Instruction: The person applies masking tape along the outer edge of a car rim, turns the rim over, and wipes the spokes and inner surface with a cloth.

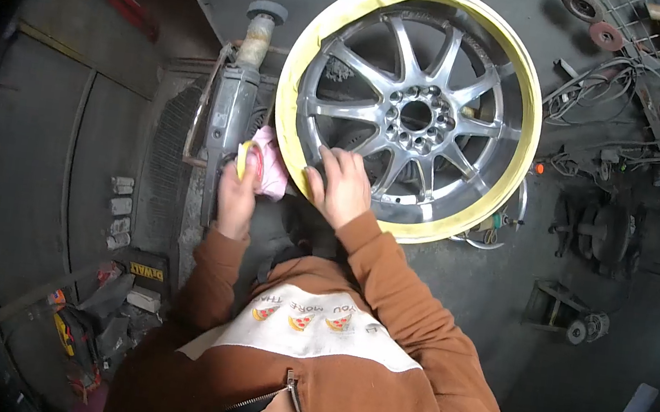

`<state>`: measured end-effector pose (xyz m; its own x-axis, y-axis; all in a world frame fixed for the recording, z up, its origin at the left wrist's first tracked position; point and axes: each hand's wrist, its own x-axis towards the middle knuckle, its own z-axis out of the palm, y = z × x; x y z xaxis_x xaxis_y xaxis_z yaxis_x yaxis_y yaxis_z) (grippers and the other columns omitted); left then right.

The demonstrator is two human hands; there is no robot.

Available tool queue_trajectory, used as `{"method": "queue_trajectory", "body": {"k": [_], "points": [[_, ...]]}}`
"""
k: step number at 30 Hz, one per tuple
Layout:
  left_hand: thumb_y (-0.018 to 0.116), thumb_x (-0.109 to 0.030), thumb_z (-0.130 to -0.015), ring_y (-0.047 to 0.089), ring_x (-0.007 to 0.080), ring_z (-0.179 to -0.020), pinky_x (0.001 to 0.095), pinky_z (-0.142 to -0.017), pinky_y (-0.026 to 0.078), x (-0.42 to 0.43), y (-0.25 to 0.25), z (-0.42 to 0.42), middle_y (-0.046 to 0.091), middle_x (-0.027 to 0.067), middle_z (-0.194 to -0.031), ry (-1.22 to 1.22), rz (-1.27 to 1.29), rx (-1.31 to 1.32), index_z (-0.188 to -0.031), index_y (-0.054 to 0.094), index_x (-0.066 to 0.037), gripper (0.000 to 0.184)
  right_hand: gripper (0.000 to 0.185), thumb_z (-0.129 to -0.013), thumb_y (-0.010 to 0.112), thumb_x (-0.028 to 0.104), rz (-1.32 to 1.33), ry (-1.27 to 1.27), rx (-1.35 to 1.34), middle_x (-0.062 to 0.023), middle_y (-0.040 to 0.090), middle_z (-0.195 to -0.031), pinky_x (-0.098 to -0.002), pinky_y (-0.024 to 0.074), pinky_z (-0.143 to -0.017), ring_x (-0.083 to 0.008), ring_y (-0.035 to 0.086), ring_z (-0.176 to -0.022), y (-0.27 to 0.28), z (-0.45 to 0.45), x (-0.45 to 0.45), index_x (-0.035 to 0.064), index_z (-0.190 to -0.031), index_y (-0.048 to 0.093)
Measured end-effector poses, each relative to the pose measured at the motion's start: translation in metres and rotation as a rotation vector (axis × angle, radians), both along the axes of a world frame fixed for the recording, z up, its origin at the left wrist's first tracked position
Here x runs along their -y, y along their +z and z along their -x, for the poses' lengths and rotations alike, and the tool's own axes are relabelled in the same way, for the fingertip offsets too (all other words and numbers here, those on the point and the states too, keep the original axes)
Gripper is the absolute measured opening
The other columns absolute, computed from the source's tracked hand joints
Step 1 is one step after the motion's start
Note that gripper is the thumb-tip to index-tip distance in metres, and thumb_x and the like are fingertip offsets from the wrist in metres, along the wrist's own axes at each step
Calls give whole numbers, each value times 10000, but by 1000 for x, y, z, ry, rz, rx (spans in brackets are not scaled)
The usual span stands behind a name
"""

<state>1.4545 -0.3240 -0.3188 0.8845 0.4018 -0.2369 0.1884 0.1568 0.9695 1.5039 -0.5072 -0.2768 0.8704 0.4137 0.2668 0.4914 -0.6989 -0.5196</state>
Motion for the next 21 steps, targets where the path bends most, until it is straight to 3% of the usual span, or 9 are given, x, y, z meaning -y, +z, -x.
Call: {"method": "queue_trajectory", "body": {"k": [2,4,5,8,10,13,16,18,21], "points": [[574,-141,-921,507,66,-732,225,-646,455,18,-24,4,557,25,-862,72,-40,86,-1141,491,35,294,447,-817,609,135,-42,24,127,-227,556,-1147,-436,419,-942,-382,527,-1070,-3,14,-8,-56,-1209,509],[594,-61,-893,533,86,-826,221,-706,467,33,-13,-4,545,43,-953,145,58,141,-1132,458,9,284,571,-844,541,115,8,170,-20,-292,362,-1377,-456,269,-1089,-416,327,-1314,-21,28,-20,-100,-1335,344],[637,-84,-869,520,92,-760,236,-681,462,34,-24,-13,561,53,-889,189,-53,213,-1125,436,34,345,577,-860,521,127,3,167,-19,-298,320,-1399,-454,247,-1099,-409,294,-1332,-32,25,-31,-103,-1347,316],[645,-70,-862,509,95,-724,248,-647,451,18,-40,-47,558,53,-841,229,-67,203,-976,442,14,247,579,-892,474,140,-104,123,-53,-301,257,-1433,-453,212,-1113,-400,237,-1359,-33,6,-58,-105,-1371,258],[718,-86,-806,473,85,-688,244,-614,430,13,-8,-73,544,47,-830,219,62,290,-924,447,1,308,576,-909,448,139,-207,76,-90,-297,236,-1443,-454,200,-1116,-398,213,-1369,-30,1,-61,-102,-1383,229],[820,-130,-688,459,122,-629,276,-611,445,7,7,-112,529,50,-787,181,-441,358,-915,448,-8,452,558,-922,427,140,-175,119,-132,-290,255,-1438,-456,201,-1114,-381,237,-1364,-34,10,-49,-82,-1394,227],[842,-251,-651,468,182,-619,360,-605,419,9,30,-153,517,72,-763,163,-660,392,-931,442,-24,539,547,-917,440,143,-48,174,-125,-271,280,-1435,-465,222,-1106,-377,278,-1348,-29,21,-30,-68,-1387,256],[834,-331,-647,506,228,-661,395,-674,395,12,59,-184,531,84,-772,139,-700,403,-935,442,-32,571,545,-929,431,140,1,218,-164,-277,247,-1449,-470,193,-1112,-372,251,-1362,-26,27,-19,-63,-1397,238],[818,-403,-648,537,252,-732,387,-789,366,22,101,-236,567,106,-820,57,-1013,486,-945,454,-24,604,543,-925,441,144,11,209,-157,-257,268,-1449,-460,204,-1112,-351,255,-1365,-26,30,-17,-54,-1395,254]]}}
